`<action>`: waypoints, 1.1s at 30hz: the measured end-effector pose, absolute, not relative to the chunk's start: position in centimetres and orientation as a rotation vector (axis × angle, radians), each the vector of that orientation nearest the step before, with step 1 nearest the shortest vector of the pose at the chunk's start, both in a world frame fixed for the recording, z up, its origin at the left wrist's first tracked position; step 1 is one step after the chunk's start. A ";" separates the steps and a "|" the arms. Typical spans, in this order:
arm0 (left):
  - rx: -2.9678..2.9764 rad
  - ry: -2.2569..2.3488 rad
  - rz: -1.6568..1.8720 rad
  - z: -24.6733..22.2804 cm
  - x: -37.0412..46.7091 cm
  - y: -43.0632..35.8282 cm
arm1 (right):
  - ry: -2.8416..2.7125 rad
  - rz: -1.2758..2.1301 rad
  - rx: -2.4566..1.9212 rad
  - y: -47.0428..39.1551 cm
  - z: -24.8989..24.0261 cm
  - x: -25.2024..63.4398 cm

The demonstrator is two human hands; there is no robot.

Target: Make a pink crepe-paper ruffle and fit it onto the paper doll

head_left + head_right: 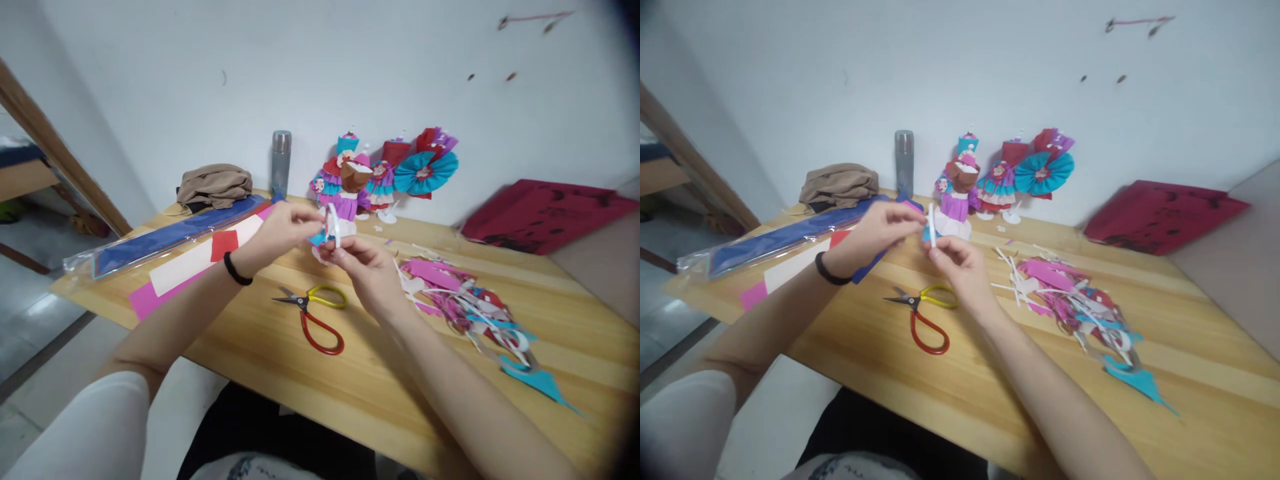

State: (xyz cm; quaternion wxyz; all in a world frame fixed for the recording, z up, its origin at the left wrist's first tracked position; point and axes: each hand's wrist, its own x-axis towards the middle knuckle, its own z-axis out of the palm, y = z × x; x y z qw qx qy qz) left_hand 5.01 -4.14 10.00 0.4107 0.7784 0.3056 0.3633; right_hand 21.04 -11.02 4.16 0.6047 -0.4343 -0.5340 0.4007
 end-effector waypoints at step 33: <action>2.593 1.381 0.342 0.2 -6.0 -1.3 | -2.086 0.718 -1.380 -9.8 1.2 21.3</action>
